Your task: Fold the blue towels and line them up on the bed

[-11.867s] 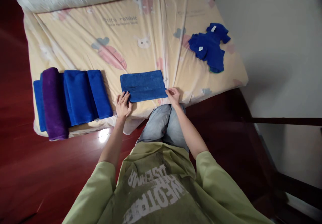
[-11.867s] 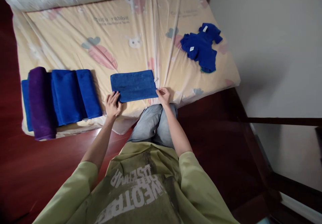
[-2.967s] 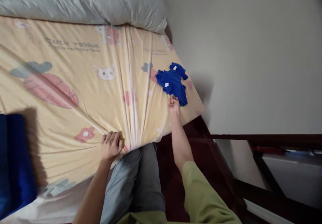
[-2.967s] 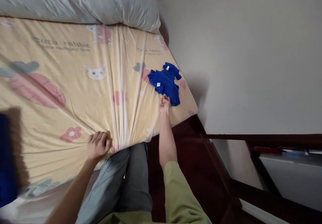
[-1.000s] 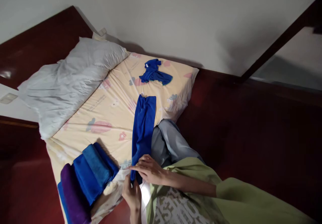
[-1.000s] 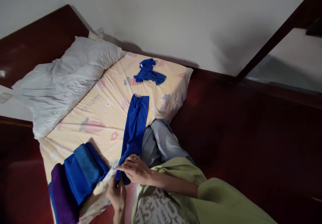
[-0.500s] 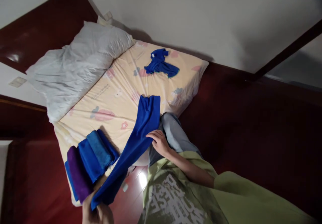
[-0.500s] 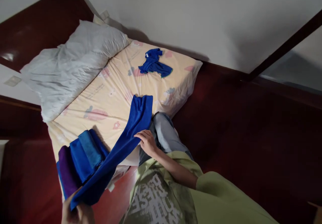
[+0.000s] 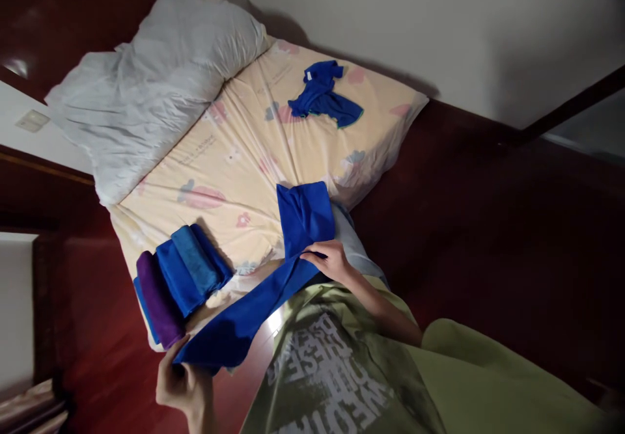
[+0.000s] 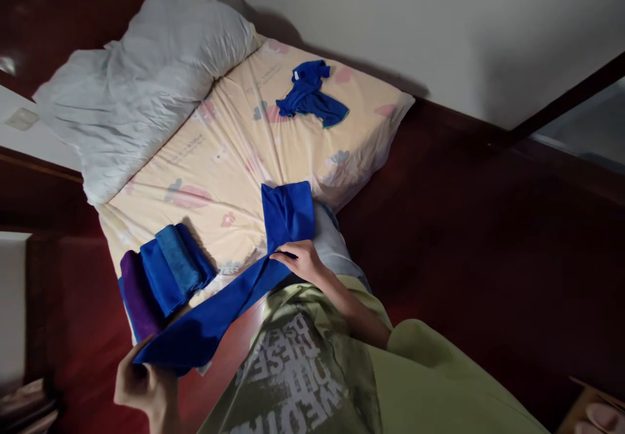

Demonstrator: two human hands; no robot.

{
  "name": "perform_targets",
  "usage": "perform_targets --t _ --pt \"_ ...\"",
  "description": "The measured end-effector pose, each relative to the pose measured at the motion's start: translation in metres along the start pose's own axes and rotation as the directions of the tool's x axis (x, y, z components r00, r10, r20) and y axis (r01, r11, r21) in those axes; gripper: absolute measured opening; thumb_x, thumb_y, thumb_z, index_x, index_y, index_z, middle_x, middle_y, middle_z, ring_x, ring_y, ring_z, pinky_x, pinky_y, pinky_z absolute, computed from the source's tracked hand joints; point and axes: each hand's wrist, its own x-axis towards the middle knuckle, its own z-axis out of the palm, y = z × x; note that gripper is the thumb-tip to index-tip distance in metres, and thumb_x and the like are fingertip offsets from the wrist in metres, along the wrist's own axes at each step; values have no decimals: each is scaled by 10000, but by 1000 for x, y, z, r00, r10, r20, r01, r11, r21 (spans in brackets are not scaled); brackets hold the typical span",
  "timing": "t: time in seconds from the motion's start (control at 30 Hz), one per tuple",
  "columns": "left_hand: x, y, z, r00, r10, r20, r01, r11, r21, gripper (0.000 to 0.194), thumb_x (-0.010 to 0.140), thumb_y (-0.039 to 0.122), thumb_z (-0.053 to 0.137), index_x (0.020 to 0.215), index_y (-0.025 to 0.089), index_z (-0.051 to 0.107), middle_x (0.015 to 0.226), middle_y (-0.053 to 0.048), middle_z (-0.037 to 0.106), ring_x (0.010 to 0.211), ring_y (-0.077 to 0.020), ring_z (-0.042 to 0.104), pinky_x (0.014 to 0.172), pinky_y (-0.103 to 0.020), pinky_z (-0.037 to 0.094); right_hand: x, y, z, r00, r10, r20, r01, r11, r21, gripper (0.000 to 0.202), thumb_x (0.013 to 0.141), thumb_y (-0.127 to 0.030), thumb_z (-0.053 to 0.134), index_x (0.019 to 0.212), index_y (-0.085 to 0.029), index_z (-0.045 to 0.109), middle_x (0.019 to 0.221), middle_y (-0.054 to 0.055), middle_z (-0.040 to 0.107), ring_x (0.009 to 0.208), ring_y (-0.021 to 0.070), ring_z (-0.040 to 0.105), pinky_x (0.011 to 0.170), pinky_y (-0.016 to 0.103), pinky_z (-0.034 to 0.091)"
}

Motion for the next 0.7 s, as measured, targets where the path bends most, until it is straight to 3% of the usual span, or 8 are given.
perform_targets --t 0.13,0.27,0.37,0.5,0.7 --pt "5 -3 3 988 17 152 -32 995 97 287 846 447 639 910 177 711 743 -31 685 708 -214 677 742 -347 578 -19 7 2 987 136 89 -136 991 -6 373 983 -522 642 823 -218 787 725 13 748 585 141 631 627 246 481" --pt "5 -4 16 991 -52 125 30 985 168 278 908 356 566 1076 164 677 870 -51 694 800 -201 681 759 -307 551 -28 18 1 961 264 87 -259 964 -61 433 975 -563 623 817 -195 788 666 9 707 556 137 570 609 248 445" --pt "-1 -5 27 967 -61 249 19 986 166 254 914 267 506 1098 170 651 917 -57 693 793 -188 669 739 -294 534 -27 25 -1 961 259 99 -253 965 -71 427 987 -537 613 852 -176 795 708 17 723 592 145 596 623 247 440" --pt "-14 -7 38 837 48 545 -111 990 84 273 907 181 414 1023 186 661 1016 -86 689 957 -221 663 855 -338 525 -29 33 0 955 241 170 -222 967 -126 363 997 -481 624 884 -185 801 751 20 751 616 155 649 644 244 456" --pt "-32 -26 47 686 -29 727 -22 998 60 389 849 189 397 1114 186 681 1059 -68 693 969 -223 659 856 -323 519 -29 34 -8 930 256 262 -221 962 -158 189 970 -363 655 966 -236 794 961 21 801 890 215 760 830 275 538"
